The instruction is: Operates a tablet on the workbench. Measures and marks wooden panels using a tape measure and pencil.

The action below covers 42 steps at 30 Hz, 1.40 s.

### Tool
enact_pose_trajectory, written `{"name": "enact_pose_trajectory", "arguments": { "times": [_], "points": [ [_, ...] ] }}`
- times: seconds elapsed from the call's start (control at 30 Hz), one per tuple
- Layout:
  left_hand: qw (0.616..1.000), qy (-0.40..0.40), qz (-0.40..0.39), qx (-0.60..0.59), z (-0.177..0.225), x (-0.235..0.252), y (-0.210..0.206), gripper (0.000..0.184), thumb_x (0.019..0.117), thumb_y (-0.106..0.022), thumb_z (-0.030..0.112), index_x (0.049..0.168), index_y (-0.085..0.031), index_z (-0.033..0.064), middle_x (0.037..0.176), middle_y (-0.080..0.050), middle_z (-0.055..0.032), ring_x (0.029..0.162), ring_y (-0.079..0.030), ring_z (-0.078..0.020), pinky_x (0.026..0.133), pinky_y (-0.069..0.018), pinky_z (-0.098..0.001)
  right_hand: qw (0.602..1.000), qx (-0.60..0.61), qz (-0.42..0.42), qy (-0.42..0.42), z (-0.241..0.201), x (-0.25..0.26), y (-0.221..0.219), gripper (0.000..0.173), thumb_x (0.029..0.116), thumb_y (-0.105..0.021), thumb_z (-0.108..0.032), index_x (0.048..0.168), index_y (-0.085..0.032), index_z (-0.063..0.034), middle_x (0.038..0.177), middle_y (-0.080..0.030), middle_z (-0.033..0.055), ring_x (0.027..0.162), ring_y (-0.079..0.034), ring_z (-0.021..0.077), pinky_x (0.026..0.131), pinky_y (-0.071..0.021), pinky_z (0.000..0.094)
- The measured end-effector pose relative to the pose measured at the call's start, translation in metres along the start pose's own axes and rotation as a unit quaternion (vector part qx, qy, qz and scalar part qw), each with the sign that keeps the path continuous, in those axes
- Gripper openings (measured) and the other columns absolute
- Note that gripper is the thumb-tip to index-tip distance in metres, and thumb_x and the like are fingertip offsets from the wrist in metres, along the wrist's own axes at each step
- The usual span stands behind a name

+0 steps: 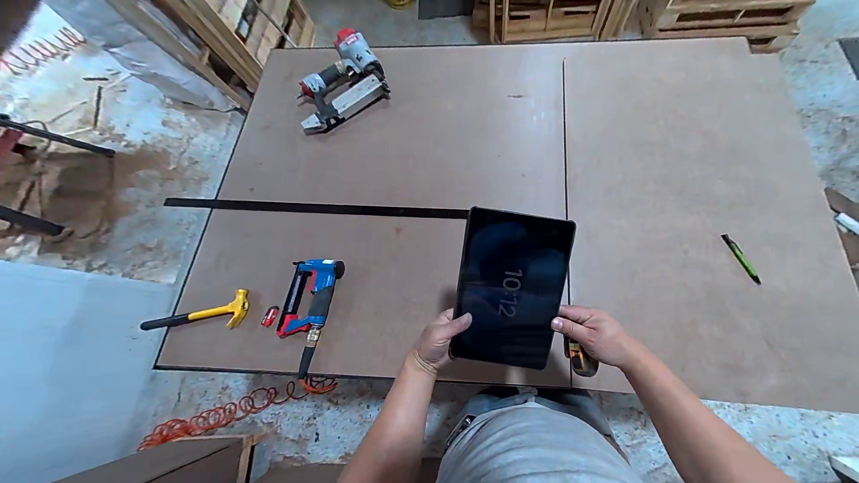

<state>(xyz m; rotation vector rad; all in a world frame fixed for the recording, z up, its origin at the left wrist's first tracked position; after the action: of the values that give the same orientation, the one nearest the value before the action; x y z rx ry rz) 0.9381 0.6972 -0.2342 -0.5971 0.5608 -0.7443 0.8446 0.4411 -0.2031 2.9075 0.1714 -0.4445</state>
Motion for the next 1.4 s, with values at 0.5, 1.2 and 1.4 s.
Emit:
{"name": "enact_pose_trajectory", "arguments": {
  "times": [0.5, 1.2, 1.4],
  "points": [
    [1.0, -0.01, 0.02, 0.004, -0.013, 0.011, 0.037, 0.066, 0.0889, -0.062, 0.071, 0.13, -0.065, 0.0194, 0.115, -0.075, -0.007, 0.106, -0.073, -0.0206, 0.091, -0.0615, -0.0455, 0.981, -0.188, 0.031, 0.042, 0.018, 0.028, -0.006, 0.03, 0.1063, -0.054, -0.043, 0.119, -0.074, -0.024, 0.101, -0.075, -0.0048, 0.089, -0.07, 0.0074, 0.083, -0.0585, 0.0414],
    [0.894, 0.112, 0.404, 0.158, -0.056, 0.038, 0.153, 0.044, 0.1085, -0.05, 0.038, 0.137, -0.059, 0.0053, 0.121, -0.071, -0.0165, 0.111, -0.07, -0.0278, 0.095, -0.0577, -0.0501, 0.899, -0.167, 0.224, -0.338, 0.193, -0.018, 0.103, 0.06, 0.1082, -0.037, -0.056, 0.095, -0.077, -0.0129, 0.089, -0.075, 0.0111, 0.088, -0.071, 0.0329, 0.08, -0.0514, 0.0656],
    [0.667, 0.178, 0.382, 0.615, -0.01, 0.047, 0.124, 0.073, 0.0855, -0.083, 0.045, 0.145, -0.057, 0.012, 0.138, -0.059, -0.0199, 0.128, -0.057, -0.0387, 0.107, -0.0463, -0.0617, 0.898, 0.035, 0.178, -0.401, 0.224, -0.011, 0.123, 0.081, 0.1038, -0.026, -0.07, 0.088, -0.075, -0.0079, 0.077, -0.073, 0.0084, 0.073, -0.071, 0.0244, 0.073, -0.0588, 0.0521]
  ]
}}
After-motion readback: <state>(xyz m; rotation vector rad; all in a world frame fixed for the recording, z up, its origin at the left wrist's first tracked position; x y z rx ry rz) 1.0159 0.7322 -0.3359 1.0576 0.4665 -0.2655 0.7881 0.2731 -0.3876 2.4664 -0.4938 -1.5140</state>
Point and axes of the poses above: each hand's wrist, its own x-axis towards the middle knuckle, its own y-axis out of the back of the hand, z = x × y, the point moved 6 cm from there along x, towards the middle knuckle
